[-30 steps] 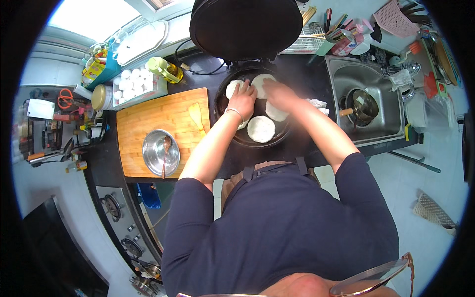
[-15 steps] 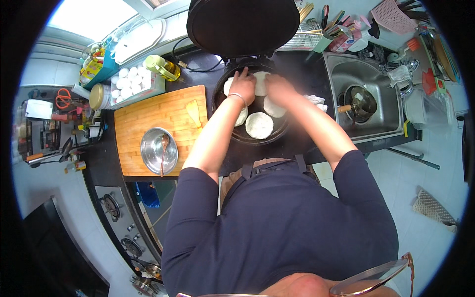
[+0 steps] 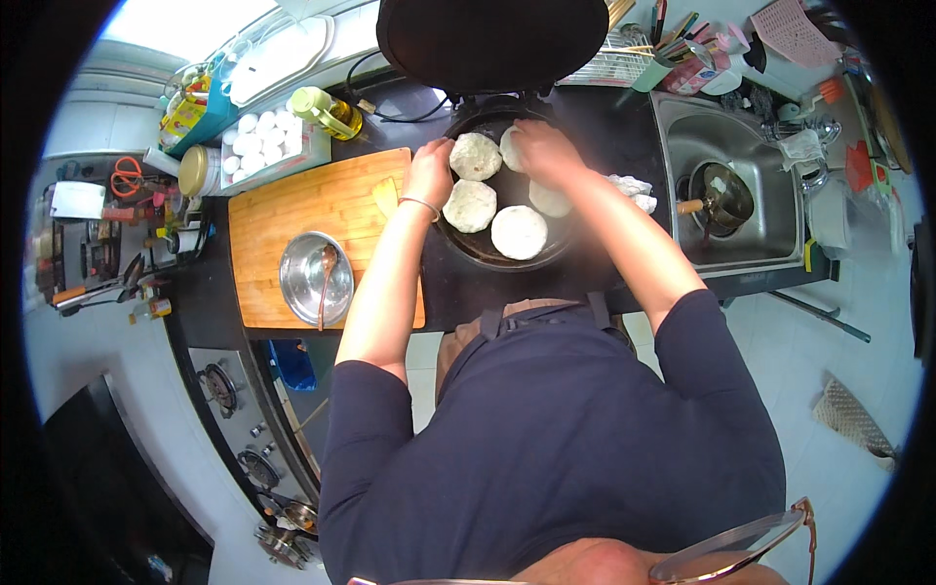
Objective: The person forms round dough pieces, fills them with a mixture from a bowl, seals them, and places them on a hot griddle. They then pour oil around the dumplings and wash a small pot in the sink.
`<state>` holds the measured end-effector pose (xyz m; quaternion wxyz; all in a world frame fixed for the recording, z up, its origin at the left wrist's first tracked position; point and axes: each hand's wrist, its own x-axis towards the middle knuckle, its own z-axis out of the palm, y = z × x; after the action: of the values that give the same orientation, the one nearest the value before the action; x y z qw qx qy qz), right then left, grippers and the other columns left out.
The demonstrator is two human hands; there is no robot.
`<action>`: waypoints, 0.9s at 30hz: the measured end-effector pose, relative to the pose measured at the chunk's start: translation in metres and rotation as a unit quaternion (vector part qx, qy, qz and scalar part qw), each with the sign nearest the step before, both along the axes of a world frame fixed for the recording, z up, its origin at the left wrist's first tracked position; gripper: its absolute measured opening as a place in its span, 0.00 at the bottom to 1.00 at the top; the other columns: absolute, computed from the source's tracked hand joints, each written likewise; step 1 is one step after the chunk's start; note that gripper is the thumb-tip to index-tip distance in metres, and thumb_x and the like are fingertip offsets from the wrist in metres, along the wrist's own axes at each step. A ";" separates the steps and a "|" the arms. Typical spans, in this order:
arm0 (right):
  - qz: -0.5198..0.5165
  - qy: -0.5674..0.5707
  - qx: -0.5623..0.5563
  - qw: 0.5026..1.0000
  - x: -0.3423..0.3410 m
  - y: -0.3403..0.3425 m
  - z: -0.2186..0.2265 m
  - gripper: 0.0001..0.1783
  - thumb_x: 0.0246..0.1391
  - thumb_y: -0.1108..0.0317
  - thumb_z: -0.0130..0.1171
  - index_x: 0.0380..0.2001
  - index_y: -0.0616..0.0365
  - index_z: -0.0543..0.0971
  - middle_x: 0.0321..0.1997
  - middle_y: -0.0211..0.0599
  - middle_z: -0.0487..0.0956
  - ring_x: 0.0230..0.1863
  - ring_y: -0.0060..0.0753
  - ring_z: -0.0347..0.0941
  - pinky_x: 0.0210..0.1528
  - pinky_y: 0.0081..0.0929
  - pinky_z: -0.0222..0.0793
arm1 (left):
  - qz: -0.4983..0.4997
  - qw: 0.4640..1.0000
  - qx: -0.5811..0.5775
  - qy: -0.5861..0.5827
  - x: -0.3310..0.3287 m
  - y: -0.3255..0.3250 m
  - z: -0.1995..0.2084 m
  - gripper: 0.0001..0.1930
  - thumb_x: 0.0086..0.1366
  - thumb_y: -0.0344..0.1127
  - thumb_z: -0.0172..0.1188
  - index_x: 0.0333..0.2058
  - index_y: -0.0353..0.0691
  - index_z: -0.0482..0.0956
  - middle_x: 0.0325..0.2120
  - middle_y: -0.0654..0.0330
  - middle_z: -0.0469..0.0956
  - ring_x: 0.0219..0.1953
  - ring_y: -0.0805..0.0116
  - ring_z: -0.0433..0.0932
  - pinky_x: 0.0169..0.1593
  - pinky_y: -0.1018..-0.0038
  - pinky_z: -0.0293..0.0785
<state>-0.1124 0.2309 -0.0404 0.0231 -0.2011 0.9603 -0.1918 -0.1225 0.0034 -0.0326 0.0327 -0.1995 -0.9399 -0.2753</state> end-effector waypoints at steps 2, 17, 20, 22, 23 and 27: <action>0.015 0.018 -0.026 0.999 0.010 -0.004 0.002 0.19 0.42 0.71 0.51 0.41 0.63 0.74 0.53 0.47 0.70 0.59 0.44 0.60 0.61 0.35 0.55 | -0.041 0.999 -0.019 -0.029 0.009 0.000 -0.008 0.18 0.56 0.25 0.43 0.46 0.36 0.72 0.49 0.49 0.70 0.52 0.53 0.68 0.56 0.67 0.63; -0.046 0.019 -0.144 0.988 0.034 0.004 0.028 0.17 0.42 0.72 0.49 0.38 0.64 0.76 0.48 0.48 0.72 0.51 0.46 0.67 0.55 0.35 0.62 | 0.161 0.962 0.104 0.193 0.034 -0.019 0.073 0.13 0.53 0.25 0.55 0.39 0.41 0.77 0.32 0.57 0.71 0.39 0.59 0.70 0.43 0.68 0.67; -0.019 -0.019 -0.129 0.991 0.040 0.002 0.027 0.16 0.42 0.72 0.49 0.37 0.64 0.76 0.46 0.47 0.74 0.49 0.46 0.68 0.51 0.36 0.63 | 0.114 0.975 0.082 0.174 0.044 -0.024 0.060 0.13 0.53 0.25 0.55 0.39 0.41 0.77 0.34 0.55 0.71 0.39 0.58 0.70 0.42 0.69 0.68; 0.014 -0.004 -0.096 0.995 0.047 0.000 0.019 0.17 0.42 0.71 0.49 0.38 0.64 0.76 0.46 0.47 0.73 0.48 0.46 0.68 0.51 0.36 0.64 | 0.134 0.979 0.069 0.138 0.058 -0.022 0.054 0.13 0.53 0.24 0.55 0.39 0.41 0.77 0.34 0.55 0.72 0.39 0.58 0.71 0.43 0.69 0.68; 0.031 0.005 -0.078 0.997 0.050 0.001 0.015 0.17 0.42 0.71 0.49 0.38 0.64 0.75 0.46 0.46 0.73 0.48 0.46 0.68 0.51 0.36 0.64 | 0.137 0.979 0.055 0.137 0.065 -0.021 0.051 0.13 0.53 0.24 0.55 0.39 0.40 0.77 0.34 0.55 0.72 0.39 0.57 0.71 0.43 0.69 0.69; -0.021 -0.006 0.000 1.000 0.065 0.013 0.009 0.21 0.46 0.68 0.50 0.46 0.61 0.72 0.55 0.45 0.68 0.59 0.42 0.61 0.61 0.39 0.54 | 0.100 0.987 0.088 0.087 0.089 -0.021 0.040 0.12 0.52 0.23 0.55 0.37 0.38 0.77 0.35 0.54 0.72 0.39 0.56 0.71 0.43 0.67 0.69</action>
<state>-0.0479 0.2434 -0.0317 0.0247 -0.1800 0.9641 -0.1936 -0.0338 -0.0171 0.0076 0.1596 -0.1241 -0.9206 -0.3340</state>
